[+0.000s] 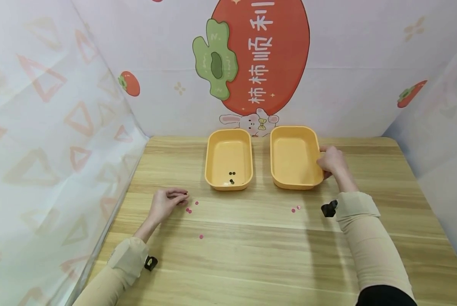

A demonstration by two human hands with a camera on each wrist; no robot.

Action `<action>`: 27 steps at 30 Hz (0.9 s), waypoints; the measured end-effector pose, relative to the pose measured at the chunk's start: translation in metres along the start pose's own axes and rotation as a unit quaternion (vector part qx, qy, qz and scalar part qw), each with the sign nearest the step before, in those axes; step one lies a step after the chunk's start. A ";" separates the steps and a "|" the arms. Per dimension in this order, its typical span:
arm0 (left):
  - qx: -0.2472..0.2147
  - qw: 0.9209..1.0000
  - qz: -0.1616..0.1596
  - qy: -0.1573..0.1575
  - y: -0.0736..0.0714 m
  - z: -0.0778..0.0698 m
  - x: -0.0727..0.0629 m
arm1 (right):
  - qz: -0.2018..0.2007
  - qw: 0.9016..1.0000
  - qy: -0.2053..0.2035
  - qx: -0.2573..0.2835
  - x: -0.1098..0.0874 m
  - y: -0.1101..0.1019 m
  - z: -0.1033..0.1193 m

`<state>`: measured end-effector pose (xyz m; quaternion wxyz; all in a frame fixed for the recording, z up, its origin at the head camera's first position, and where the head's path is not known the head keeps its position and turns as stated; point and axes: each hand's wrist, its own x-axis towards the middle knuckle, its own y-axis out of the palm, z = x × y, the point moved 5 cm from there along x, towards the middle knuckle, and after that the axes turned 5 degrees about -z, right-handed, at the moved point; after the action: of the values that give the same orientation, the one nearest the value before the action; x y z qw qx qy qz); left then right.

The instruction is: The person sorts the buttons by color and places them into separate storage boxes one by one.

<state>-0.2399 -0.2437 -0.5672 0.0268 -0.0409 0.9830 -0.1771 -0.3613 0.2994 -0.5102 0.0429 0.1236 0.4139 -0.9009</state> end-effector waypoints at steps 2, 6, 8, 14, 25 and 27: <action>-0.018 1.000 0.006 -0.004 0.001 -0.001 0.001 | -0.002 1.000 0.000 -0.001 0.000 0.000 -0.001; -0.034 0.999 0.013 0.000 0.002 -0.004 0.004 | -0.001 1.000 -0.001 -0.004 0.001 0.000 -0.001; -0.035 0.999 0.011 0.008 0.002 -0.007 0.005 | -0.001 1.000 0.000 -0.005 0.001 0.000 -0.001; -0.045 0.999 0.007 0.015 0.005 -0.020 0.012 | -0.004 1.000 -0.003 -0.012 0.001 0.000 -0.001; -0.057 0.997 0.019 0.048 0.033 -0.052 0.040 | 0.000 1.000 0.004 -0.004 0.003 0.002 0.001; -0.048 0.997 0.015 0.055 0.039 -0.056 0.047 | -0.001 1.000 0.004 -0.004 0.004 0.003 0.001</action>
<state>-0.2928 -0.1916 -0.5299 -0.0262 -0.0175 0.9908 -0.1317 -0.3646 0.2970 -0.5124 0.0409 0.1270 0.4174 -0.8989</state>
